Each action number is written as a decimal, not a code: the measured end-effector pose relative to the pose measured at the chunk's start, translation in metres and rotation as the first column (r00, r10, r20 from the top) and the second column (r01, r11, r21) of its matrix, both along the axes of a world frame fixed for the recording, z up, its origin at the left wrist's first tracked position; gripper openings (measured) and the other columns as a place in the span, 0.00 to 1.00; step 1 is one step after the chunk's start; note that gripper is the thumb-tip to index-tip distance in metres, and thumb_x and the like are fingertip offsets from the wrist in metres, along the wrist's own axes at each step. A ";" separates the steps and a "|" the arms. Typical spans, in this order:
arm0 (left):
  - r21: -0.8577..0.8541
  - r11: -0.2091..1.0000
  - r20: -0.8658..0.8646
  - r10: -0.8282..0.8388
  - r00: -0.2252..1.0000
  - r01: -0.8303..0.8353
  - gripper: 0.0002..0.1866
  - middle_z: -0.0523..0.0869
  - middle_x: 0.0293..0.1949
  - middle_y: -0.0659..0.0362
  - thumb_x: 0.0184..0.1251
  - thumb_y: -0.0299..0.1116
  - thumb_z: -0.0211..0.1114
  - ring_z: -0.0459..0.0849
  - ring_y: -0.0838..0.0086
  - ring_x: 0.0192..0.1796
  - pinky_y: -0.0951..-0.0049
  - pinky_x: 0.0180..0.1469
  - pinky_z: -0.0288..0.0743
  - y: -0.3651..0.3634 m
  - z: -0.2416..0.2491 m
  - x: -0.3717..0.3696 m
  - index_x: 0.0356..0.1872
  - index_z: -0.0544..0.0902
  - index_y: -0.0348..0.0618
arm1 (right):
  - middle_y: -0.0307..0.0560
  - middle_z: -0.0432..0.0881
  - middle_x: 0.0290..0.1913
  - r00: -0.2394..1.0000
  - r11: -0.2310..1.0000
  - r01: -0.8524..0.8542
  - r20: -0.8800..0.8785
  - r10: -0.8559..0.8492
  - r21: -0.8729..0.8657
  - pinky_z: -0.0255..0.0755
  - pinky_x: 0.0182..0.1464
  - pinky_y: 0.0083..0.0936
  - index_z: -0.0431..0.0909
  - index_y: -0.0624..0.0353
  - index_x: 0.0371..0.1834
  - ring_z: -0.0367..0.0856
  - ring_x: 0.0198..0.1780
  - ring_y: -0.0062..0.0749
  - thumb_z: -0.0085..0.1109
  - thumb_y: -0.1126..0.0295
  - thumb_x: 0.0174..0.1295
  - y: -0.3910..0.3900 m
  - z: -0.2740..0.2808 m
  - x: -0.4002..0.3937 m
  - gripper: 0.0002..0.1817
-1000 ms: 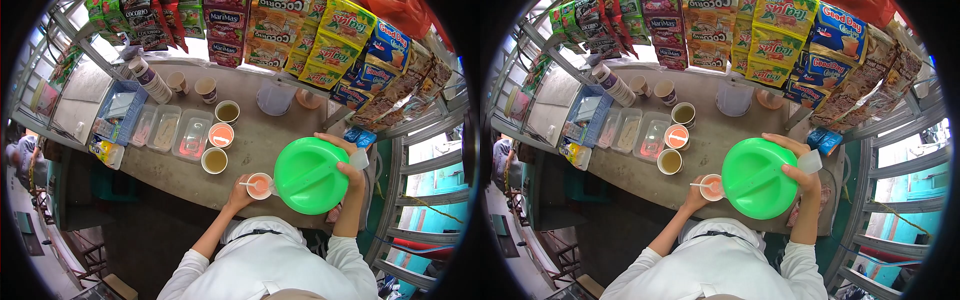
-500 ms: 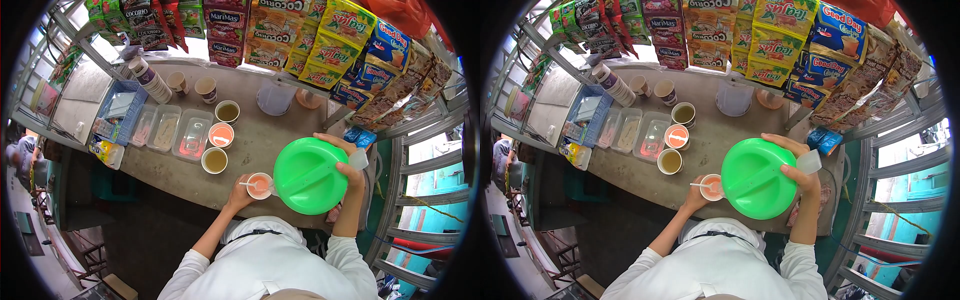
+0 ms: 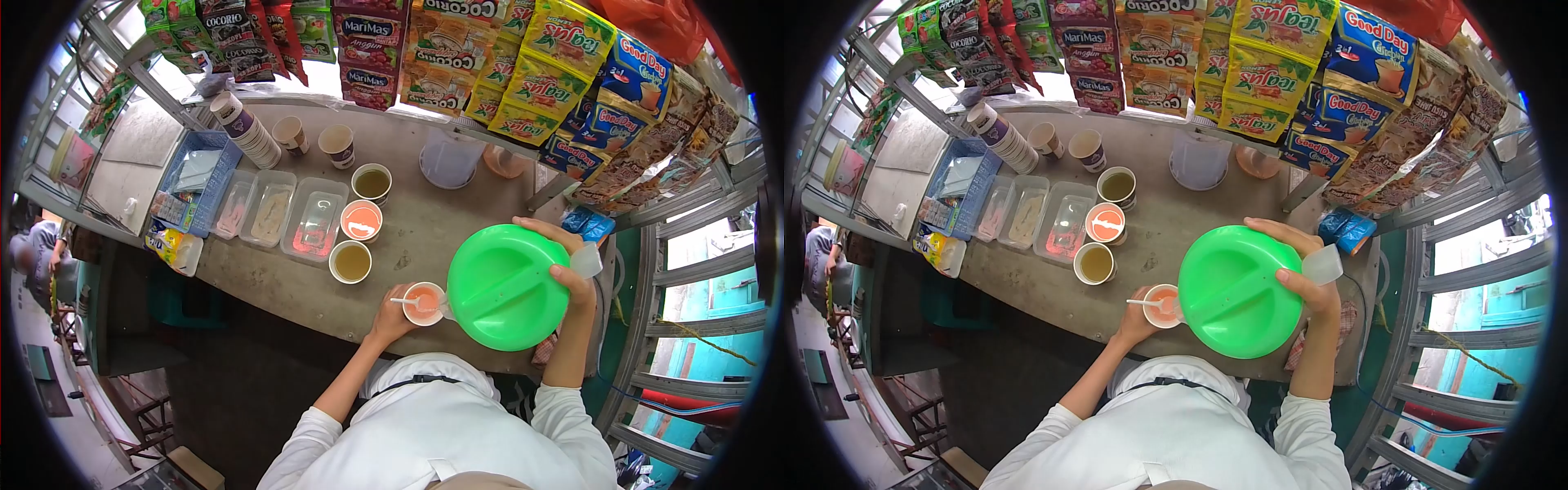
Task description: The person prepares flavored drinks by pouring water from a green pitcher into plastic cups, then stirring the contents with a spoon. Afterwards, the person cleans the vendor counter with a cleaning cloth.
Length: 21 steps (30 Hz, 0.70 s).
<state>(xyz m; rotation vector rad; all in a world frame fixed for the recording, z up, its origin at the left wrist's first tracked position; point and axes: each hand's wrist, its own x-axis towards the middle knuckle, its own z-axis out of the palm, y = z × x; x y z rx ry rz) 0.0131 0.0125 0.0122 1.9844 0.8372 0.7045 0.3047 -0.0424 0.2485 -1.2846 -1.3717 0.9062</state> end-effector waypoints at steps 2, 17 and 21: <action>0.003 1.000 -0.001 -0.002 1.000 0.002 0.32 0.84 0.51 0.50 0.39 0.35 0.82 0.81 0.55 0.55 0.58 0.57 0.75 0.000 -0.001 0.000 0.52 0.82 0.41 | 0.63 0.81 0.59 1.000 1.000 -0.002 -0.004 0.002 -0.001 0.71 0.62 0.34 0.77 0.72 0.60 0.82 0.58 0.47 0.57 0.47 0.47 0.000 0.000 0.000 0.42; 0.004 1.000 0.001 0.001 1.000 -0.001 0.32 0.84 0.51 0.51 0.39 0.35 0.82 0.81 0.55 0.54 0.57 0.57 0.75 0.000 0.000 0.001 0.51 0.82 0.42 | 0.63 0.80 0.60 1.000 1.000 -0.018 0.009 0.018 0.001 0.71 0.63 0.34 0.76 0.73 0.60 0.82 0.59 0.47 0.58 0.46 0.48 0.001 -0.001 0.003 0.42; 0.008 1.000 0.012 -0.004 1.000 0.004 0.32 0.84 0.51 0.51 0.39 0.35 0.82 0.81 0.55 0.54 0.57 0.56 0.75 0.000 -0.002 0.001 0.51 0.82 0.42 | 0.63 0.80 0.60 1.000 1.000 -0.016 0.006 0.016 0.001 0.70 0.63 0.34 0.76 0.73 0.60 0.81 0.59 0.47 0.58 0.46 0.48 0.001 -0.002 0.003 0.42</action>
